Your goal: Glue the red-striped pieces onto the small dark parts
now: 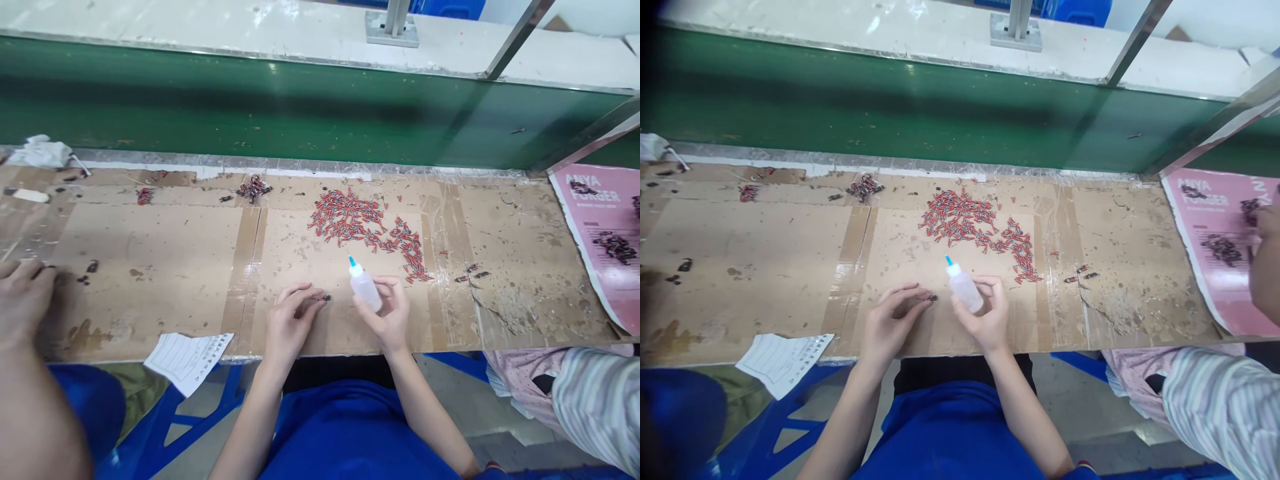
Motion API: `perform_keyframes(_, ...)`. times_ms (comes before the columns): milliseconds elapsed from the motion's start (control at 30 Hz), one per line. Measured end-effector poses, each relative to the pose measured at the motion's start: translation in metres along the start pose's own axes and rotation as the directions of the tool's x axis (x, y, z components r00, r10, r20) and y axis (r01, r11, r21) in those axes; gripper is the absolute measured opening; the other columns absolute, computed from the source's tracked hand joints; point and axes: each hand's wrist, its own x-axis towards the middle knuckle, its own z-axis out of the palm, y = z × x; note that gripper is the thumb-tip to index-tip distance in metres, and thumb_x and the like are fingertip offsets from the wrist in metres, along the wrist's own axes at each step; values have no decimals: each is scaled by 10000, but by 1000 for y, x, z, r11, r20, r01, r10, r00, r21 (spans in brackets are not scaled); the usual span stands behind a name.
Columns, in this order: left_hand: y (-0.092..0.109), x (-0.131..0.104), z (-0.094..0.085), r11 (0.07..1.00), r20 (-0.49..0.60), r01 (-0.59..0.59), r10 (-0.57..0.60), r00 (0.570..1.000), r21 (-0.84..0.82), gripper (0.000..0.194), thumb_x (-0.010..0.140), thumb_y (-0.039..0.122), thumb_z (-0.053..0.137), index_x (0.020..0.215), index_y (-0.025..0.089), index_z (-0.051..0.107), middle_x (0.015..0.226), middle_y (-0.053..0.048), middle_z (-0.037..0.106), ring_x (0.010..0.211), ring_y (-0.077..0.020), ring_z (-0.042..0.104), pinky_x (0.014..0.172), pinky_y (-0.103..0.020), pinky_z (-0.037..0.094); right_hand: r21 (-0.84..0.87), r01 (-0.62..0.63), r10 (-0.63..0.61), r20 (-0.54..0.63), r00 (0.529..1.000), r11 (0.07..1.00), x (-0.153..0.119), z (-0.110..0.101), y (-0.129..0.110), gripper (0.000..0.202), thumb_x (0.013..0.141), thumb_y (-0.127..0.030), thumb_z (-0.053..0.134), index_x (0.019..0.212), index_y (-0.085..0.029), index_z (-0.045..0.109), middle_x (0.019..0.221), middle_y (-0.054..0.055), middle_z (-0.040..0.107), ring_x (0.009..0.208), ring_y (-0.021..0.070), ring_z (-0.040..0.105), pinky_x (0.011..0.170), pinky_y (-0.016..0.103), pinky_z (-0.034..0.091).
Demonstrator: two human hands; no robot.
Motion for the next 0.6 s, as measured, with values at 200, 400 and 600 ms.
perform_keyframes(200, 2, -8, -13, 995, -34, 97, -99, 995, -38, 152, 818, 364, 685, 862, 232, 748, 878, -34, 773, 832, -202, 734, 829, -349, 601, -272, 175, -123, 199, 972, 946, 8, 25, 7, 333, 767, -222, 730, 1067, -230, 585, 1094, 97, 747, 1050, 246, 688, 944, 423, 523)
perform_keyframes(400, 8, -13, -30, 983, -150, 179, -183, 972, -38, 229, 787, 383, 726, 923, 200, 750, 918, -60, 779, 900, -229, 736, 934, -394, 572, -479, 262, -104, 331, 938, 838, 12, 40, 17, 405, 760, -293, 806, 1131, -212, 665, 1068, 95, 746, 1021, 271, 635, 899, 427, 547)
perform_keyframes(600, 25, -16, -38, 1000, -185, -8, 4, 983, -22, 97, 789, 272, 742, 873, 227, 758, 885, -18, 780, 863, -197, 734, 891, -348, 589, -619, 347, -248, 244, 938, 704, 8, -19, 2, 373, 850, -347, 718, 1204, -241, 669, 1113, 95, 709, 1062, 285, 583, 938, 479, 519)
